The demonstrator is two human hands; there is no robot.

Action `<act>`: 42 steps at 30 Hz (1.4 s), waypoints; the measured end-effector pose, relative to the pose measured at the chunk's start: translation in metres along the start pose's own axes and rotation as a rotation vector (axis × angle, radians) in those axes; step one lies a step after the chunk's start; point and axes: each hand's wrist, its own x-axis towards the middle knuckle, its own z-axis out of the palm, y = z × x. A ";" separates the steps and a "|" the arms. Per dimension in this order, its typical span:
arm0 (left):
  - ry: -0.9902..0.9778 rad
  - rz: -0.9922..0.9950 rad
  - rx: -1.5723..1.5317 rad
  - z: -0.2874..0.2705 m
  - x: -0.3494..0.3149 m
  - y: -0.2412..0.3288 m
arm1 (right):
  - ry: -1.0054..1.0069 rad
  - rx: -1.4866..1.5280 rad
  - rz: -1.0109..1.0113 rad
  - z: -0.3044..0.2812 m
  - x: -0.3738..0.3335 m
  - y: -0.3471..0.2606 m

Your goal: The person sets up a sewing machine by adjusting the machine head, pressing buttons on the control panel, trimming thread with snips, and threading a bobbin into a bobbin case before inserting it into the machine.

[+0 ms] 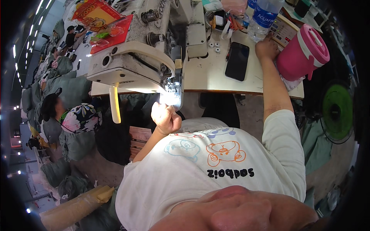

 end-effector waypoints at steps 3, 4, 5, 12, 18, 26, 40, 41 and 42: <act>-0.003 0.004 0.006 0.000 0.000 0.000 | 0.012 0.000 -0.002 0.002 0.001 0.001; -0.001 0.013 0.003 0.000 0.000 -0.001 | 0.017 0.000 -0.003 0.003 0.001 0.002; -0.002 0.013 0.003 0.001 -0.001 -0.001 | 0.017 0.000 -0.003 0.003 0.002 0.002; 0.019 0.021 -0.002 0.002 0.002 -0.002 | 0.003 -0.012 0.001 -0.002 0.000 -0.001; 0.036 0.045 0.002 0.003 0.001 -0.005 | -0.015 -0.004 -0.001 -0.005 -0.001 -0.002; 0.030 0.038 0.003 0.003 0.002 -0.004 | -0.020 0.010 0.004 -0.006 -0.001 -0.001; 0.027 0.035 0.002 0.002 0.000 -0.005 | -0.006 -0.013 0.000 -0.004 -0.001 -0.001; 0.027 0.035 0.002 0.002 0.000 -0.005 | -0.006 -0.013 0.000 -0.004 -0.002 -0.001; 0.025 0.030 0.001 0.002 0.000 -0.005 | -0.006 -0.010 0.000 -0.004 -0.002 -0.001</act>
